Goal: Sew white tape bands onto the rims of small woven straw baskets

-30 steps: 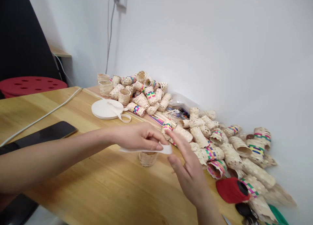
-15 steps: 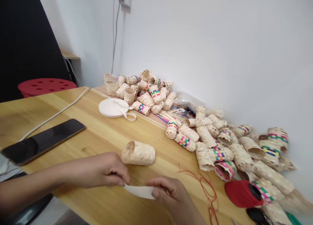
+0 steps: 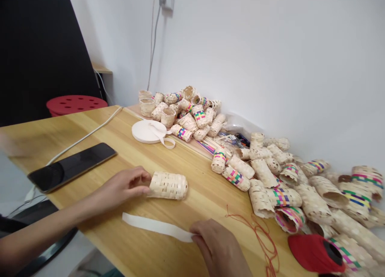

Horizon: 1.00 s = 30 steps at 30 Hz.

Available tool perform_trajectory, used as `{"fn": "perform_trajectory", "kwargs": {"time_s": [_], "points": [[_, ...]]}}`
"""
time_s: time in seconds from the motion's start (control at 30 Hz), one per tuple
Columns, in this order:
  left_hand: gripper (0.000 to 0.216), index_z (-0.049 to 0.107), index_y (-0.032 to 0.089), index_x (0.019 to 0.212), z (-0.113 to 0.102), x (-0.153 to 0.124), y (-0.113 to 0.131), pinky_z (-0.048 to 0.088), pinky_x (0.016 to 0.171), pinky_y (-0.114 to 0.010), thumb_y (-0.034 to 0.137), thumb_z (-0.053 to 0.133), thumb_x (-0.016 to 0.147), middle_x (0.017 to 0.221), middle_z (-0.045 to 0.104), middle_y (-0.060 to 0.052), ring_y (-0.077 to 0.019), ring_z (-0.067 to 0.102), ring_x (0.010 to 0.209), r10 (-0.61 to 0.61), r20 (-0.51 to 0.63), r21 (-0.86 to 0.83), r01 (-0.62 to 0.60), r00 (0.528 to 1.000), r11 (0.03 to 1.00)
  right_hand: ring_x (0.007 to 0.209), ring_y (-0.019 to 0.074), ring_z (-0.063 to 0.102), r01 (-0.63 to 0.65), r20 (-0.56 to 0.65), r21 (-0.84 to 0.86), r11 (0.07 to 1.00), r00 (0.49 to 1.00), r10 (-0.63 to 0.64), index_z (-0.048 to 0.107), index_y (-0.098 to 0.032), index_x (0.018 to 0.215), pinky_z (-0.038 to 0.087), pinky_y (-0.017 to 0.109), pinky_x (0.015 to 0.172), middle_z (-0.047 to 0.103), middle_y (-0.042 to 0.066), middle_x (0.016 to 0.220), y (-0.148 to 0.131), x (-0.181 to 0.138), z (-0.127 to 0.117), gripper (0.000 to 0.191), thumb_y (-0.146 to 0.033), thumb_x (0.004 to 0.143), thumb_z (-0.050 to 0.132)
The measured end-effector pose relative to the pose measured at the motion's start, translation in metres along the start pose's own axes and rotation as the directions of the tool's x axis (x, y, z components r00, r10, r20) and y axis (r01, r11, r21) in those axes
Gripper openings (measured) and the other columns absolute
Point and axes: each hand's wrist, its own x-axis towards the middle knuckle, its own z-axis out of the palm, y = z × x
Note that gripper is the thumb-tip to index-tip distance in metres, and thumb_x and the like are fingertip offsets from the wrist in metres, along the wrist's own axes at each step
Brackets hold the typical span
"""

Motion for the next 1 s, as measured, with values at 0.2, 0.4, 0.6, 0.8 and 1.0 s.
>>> {"fn": "perform_trajectory", "kwargs": {"time_s": [0.2,0.4,0.6,0.8,1.0], "points": [[0.012,0.064,0.021,0.086,0.012,0.037,0.027,0.035,0.062,-0.022,0.029,0.055,0.086,0.081,0.065,0.002,-0.0145,0.057,0.071,0.253,0.123,0.188,-0.273,0.960,0.943,0.072,0.0128,0.059,0.033,0.035,0.116,0.993,0.999,-0.037,0.061,-0.022,0.086,0.046,0.021,0.062,0.062,0.001,0.080,-0.022,0.026,-0.010,0.021,-0.012,0.093,0.043],[0.013,0.068,0.021,0.086,0.028,0.081,0.069,0.035,0.062,-0.024,0.026,0.056,0.087,0.086,0.070,-0.002,-0.0181,0.063,0.079,0.492,0.241,0.262,-0.544,0.837,0.797,0.080,0.0133,0.062,-0.032,-0.128,0.320,0.947,0.989,0.077,0.068,-0.024,0.095,0.048,0.023,0.071,0.067,0.001,0.086,-0.002,0.054,-0.020,0.014,-0.019,0.090,0.056],[0.022,0.069,0.022,0.097,0.054,0.092,0.076,0.038,0.064,-0.023,0.029,0.049,0.091,0.090,0.071,-0.002,-0.0172,0.063,0.080,0.522,0.233,0.103,-0.555,0.820,0.825,0.082,0.0181,0.066,-0.147,-0.399,0.552,0.821,0.818,0.414,0.067,-0.019,0.097,0.054,0.029,0.071,0.068,0.006,0.090,0.039,0.054,0.005,0.016,-0.027,0.084,0.063],[0.025,0.064,0.023,0.109,0.061,0.097,0.077,0.037,0.062,-0.023,0.027,0.051,0.088,0.087,0.070,0.000,-0.0162,0.062,0.074,0.439,0.185,0.023,-0.451,0.879,0.892,0.085,0.0177,0.062,-0.137,-0.515,0.504,0.853,0.745,0.424,0.066,-0.020,0.096,0.052,0.032,0.076,0.065,0.006,0.091,0.049,0.046,0.007,0.014,-0.028,0.085,0.063],[0.030,0.065,0.020,0.099,0.066,0.100,0.075,0.037,0.067,-0.023,0.040,0.043,0.095,0.091,0.068,-0.002,-0.0162,0.060,0.082,0.550,0.208,-0.063,-0.549,0.809,0.833,0.086,0.0163,0.062,-0.034,-0.640,0.319,0.947,0.729,0.242,0.064,-0.023,0.095,0.051,0.030,0.075,0.065,0.004,0.090,0.041,0.046,0.004,0.010,-0.019,0.086,0.061]]}}
